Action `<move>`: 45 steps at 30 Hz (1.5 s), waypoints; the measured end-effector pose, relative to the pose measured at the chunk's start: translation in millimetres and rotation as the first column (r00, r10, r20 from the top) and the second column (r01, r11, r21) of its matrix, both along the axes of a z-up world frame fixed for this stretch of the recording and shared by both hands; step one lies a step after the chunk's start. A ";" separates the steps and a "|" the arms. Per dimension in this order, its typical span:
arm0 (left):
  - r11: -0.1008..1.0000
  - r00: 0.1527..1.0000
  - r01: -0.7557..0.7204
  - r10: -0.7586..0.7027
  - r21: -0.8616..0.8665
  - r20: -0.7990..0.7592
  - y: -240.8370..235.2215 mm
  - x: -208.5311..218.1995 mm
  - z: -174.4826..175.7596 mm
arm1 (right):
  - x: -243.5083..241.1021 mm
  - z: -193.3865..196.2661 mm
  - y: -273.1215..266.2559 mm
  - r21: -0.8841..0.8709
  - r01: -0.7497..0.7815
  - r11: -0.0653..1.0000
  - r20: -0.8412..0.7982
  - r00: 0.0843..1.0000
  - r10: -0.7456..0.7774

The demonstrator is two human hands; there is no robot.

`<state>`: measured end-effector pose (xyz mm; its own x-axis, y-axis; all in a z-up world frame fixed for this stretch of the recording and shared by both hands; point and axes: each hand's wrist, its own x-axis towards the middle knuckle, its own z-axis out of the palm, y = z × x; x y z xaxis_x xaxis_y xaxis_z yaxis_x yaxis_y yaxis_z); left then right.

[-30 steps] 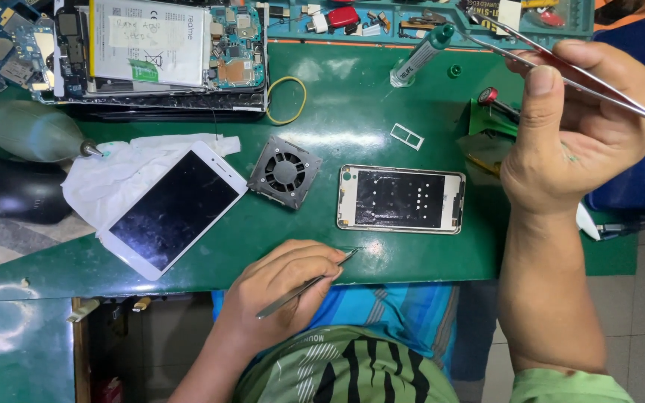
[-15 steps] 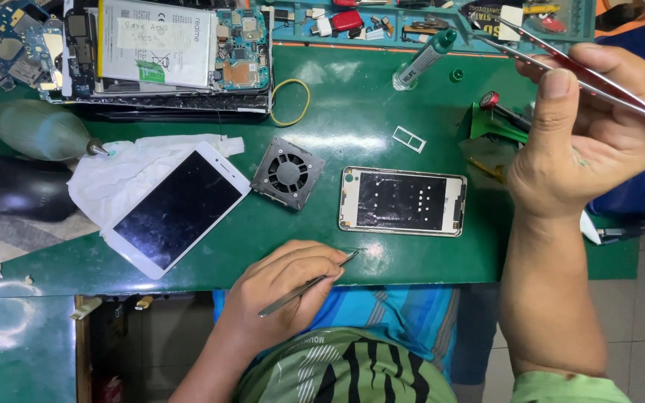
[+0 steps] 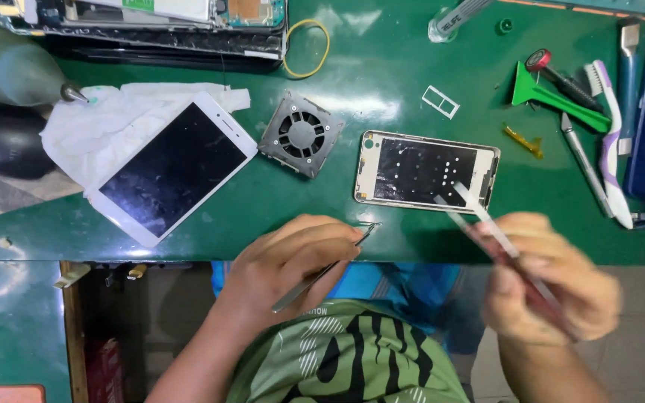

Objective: The person works on a small electronic device with a purple light, then handles a disassembled smartphone, using tweezers to manipulate small components on the screen. They also connect a charging cable to a white smartphone and handle a small container of blue substance.

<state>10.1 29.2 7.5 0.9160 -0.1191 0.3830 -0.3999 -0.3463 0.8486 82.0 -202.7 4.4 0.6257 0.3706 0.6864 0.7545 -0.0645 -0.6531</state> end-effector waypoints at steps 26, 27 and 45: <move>0.952 0.950 -0.143 0.056 0.269 0.308 -0.4 -1.4 -8.4 | -40.6 -26.7 6.1 -0.406 -0.011 0.914 0.015 1.000 0.019; 0.951 0.951 -0.147 0.060 0.272 0.303 -0.6 -1.9 -8.2 | -40.5 -26.2 7.0 -0.402 -0.010 0.915 0.021 1.000 0.020; 0.959 0.958 -0.136 0.063 0.249 0.278 -0.5 -2.2 -8.0 | -41.5 -27.8 6.5 -0.402 -0.011 0.916 0.023 1.000 0.022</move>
<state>7.8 28.7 -0.4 0.7980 -0.1622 0.5805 -0.5492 -0.5924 0.5895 40.5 -196.2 -23.4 0.6010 0.6289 0.4933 0.7742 -0.3046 -0.5549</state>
